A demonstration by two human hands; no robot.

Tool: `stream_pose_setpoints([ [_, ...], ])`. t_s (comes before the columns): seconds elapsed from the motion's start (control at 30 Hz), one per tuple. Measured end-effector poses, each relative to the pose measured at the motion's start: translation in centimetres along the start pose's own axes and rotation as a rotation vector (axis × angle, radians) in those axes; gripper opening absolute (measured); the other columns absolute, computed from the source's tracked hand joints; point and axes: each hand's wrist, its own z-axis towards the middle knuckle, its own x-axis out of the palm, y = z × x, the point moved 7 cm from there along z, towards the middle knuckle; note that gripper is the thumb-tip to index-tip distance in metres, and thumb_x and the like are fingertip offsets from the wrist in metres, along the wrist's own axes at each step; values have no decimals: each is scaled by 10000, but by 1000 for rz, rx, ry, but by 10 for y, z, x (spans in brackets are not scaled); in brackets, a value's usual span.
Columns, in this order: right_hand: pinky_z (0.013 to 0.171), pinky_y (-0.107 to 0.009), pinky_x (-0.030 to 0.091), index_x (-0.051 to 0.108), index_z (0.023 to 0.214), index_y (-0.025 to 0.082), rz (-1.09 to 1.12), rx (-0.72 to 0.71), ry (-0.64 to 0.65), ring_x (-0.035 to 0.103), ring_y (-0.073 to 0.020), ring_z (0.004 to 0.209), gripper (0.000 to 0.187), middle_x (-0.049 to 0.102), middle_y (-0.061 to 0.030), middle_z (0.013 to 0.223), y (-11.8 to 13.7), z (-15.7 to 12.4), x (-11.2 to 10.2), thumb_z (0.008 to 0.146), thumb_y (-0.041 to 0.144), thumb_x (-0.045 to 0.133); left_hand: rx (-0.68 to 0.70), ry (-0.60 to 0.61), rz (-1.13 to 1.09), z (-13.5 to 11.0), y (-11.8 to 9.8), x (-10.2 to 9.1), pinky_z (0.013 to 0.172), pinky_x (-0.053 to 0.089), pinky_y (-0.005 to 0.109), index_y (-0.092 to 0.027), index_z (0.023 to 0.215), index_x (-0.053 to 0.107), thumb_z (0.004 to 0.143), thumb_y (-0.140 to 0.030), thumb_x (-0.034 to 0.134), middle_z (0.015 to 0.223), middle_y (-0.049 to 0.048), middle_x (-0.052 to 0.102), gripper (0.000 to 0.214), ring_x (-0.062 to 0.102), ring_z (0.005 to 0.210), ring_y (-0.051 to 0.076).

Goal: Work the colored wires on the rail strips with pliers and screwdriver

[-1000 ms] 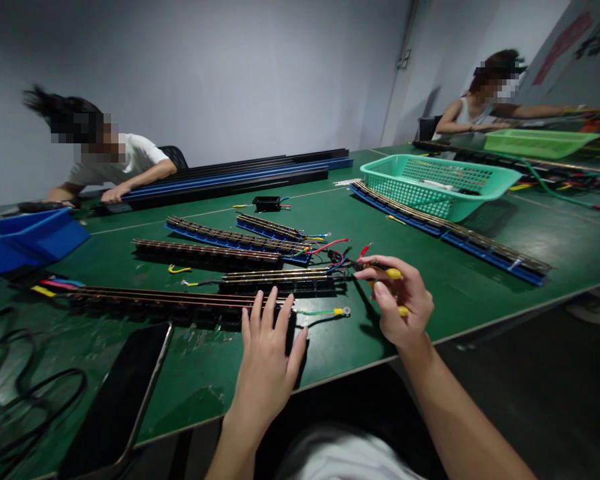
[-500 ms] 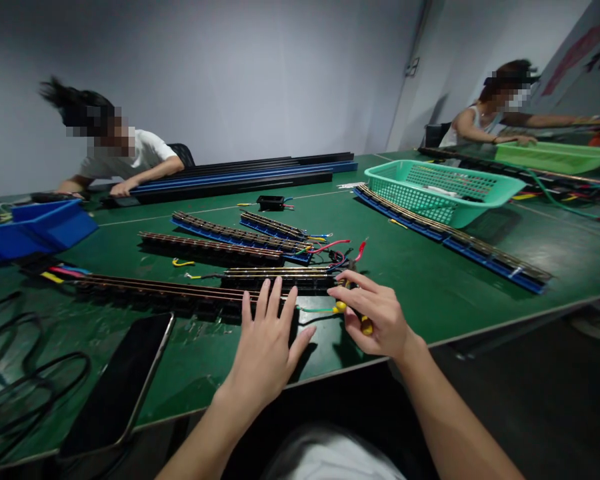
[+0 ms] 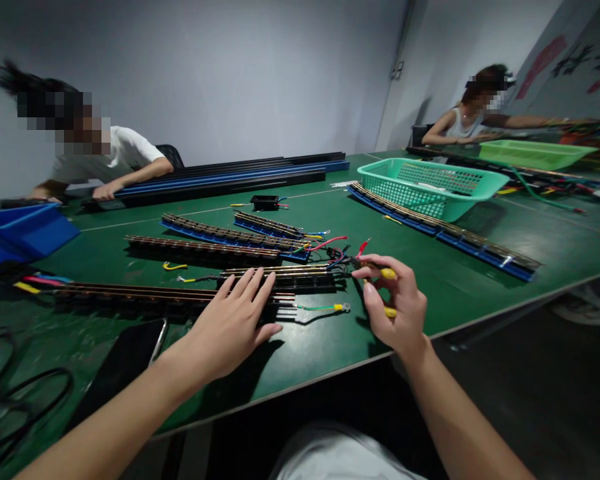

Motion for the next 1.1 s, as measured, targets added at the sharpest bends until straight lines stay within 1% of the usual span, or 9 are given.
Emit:
stream_pose_setpoints([
  [0.13, 657, -340, 584, 491, 1343, 257, 142, -61, -271, 722, -221, 903, 520, 653, -112, 1190, 17, 0, -13, 845, 134, 577, 62, 16, -21, 8, 5, -4, 1181, 282, 516, -169, 1534, 368, 941, -589, 510, 1593, 144, 334, 741, 307, 1478, 331],
  [0.2, 600, -311, 571, 486, 1330, 268, 218, -90, -327, 714, -238, 961, 497, 654, -108, 1163, 27, 3, -9, 853, 157, 572, 85, 38, -52, 15, 8, -1, 1187, 269, 512, -156, 1535, 364, 945, -603, 494, 1595, 147, 328, 751, 290, 1484, 331],
  [0.33, 553, -257, 549, 443, 1332, 280, 339, 22, -101, 713, -207, 939, 435, 657, -96, 1167, 29, 23, 34, 912, 190, 513, 70, 43, -98, 27, 20, 8, 1193, 251, 509, -120, 1550, 322, 963, -679, 360, 1622, 152, 249, 812, 244, 1500, 335],
  [0.43, 611, -265, 571, 453, 1315, 250, 347, 37, 119, 705, -181, 898, 415, 660, -88, 1141, 23, 43, 70, 908, 233, 531, 29, -27, -132, 32, 29, 10, 1208, 211, 507, -123, 1555, 306, 981, -682, 267, 1623, 134, 265, 803, 220, 1510, 313],
  [0.5, 615, -260, 567, 451, 1306, 236, 335, 21, 190, 704, -177, 888, 413, 675, -70, 1061, 18, 53, 86, 900, 245, 530, -20, -88, -148, 33, 36, 10, 1207, 214, 508, -118, 1552, 313, 997, -655, 243, 1615, 141, 293, 776, 242, 1504, 309],
  [0.63, 628, -259, 566, 462, 1279, 233, 309, 28, 158, 705, -179, 895, 389, 681, -33, 927, 7, 57, 96, 894, 249, 515, -107, -184, -184, 35, 49, 14, 1200, 231, 515, -132, 1516, 392, 1003, -622, 274, 1596, 146, 342, 720, 285, 1489, 313],
  [0.77, 584, -231, 552, 446, 1297, 238, 296, 52, 106, 706, -163, 865, 397, 679, -62, 1036, 1, 46, 92, 905, 247, 508, -125, -176, -262, 37, 54, 24, 1189, 267, 485, -123, 1506, 398, 1008, -601, 261, 1571, 147, 394, 704, 322, 1474, 285],
  [0.93, 629, -264, 582, 478, 1252, 222, 272, -83, 220, 701, -154, 811, 354, 651, -83, 1081, 11, 41, 96, 899, 206, 493, -101, -152, -289, 38, 51, 28, 1181, 284, 464, -123, 1504, 394, 1007, -596, 259, 1564, 143, 408, 699, 345, 1463, 274],
  [1.1, 851, -382, 600, 535, 1229, 203, 111, -549, 443, 681, -233, 1043, 433, 693, -79, 939, 37, 27, 110, 808, 120, 475, -100, -115, -277, 38, 50, 31, 1186, 275, 473, -101, 1498, 402, 1013, -580, 246, 1579, 158, 375, 699, 327, 1472, 292],
])
